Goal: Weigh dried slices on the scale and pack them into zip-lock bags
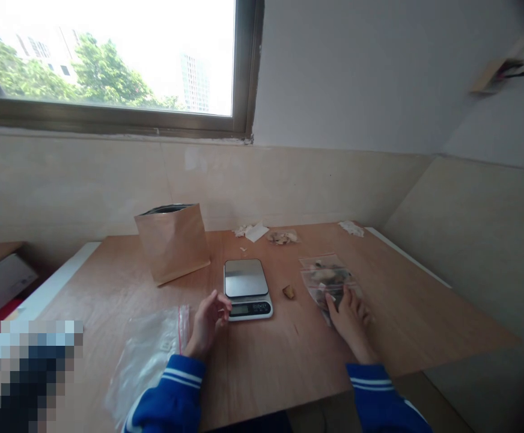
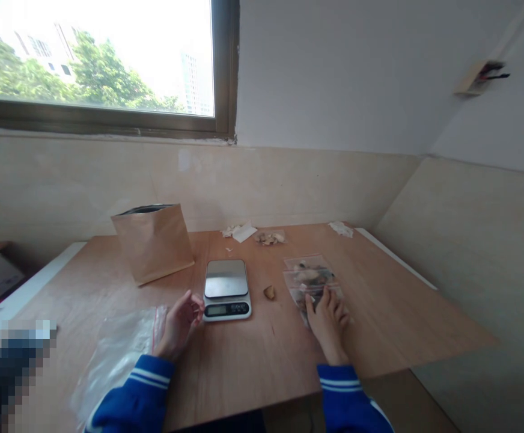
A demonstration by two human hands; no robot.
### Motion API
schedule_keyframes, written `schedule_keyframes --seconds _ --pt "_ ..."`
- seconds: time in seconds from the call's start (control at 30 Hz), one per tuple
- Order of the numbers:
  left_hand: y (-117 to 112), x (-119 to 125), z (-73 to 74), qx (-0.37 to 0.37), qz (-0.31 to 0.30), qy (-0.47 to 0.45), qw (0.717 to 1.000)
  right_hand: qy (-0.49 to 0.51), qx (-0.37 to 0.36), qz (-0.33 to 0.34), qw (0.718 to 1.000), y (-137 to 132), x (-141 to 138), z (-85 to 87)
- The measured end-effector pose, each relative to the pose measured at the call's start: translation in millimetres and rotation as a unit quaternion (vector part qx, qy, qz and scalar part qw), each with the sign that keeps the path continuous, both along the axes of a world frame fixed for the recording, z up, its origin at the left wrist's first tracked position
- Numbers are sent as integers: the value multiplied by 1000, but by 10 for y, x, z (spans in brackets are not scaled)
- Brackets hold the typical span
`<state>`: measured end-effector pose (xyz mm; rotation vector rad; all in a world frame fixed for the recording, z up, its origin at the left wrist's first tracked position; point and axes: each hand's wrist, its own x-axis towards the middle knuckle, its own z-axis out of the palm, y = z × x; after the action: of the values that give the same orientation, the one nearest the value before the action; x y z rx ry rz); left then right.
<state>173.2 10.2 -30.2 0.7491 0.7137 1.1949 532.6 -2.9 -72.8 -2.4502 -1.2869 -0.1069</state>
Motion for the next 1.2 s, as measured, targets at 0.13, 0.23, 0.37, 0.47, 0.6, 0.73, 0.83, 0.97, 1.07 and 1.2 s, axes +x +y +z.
schedule_keyframes --seconds 0.13,0.23,0.37,0.47,0.6,0.73,0.83,0.97,1.07,1.2 --pt "-7 -13 11 4 1 8 1000 5 8 13 1000 355 -176 187" --pt "-9 -29 15 26 24 29 999 -64 97 95 989 403 -448 179" --pt "-4 -58 52 60 116 80 988 -61 98 310 944 318 -757 10" --pt "16 -107 164 72 207 147 965 -3 81 341 937 331 -784 -32" --pt "111 -221 470 134 300 241 913 101 98 350 926 481 -806 187" --pt "262 -347 841 176 357 315 862 168 158 401 887 679 -1167 492" --pt "334 -421 1091 193 405 367 815 192 162 453 855 835 -1524 578" --pt "431 -530 1357 251 475 456 709 183 131 490 842 957 -1785 491" --pt "599 -649 1458 274 487 538 631 152 133 484 852 874 -1789 379" --pt "891 -826 1426 240 451 627 588 142 197 467 850 557 -1676 249"
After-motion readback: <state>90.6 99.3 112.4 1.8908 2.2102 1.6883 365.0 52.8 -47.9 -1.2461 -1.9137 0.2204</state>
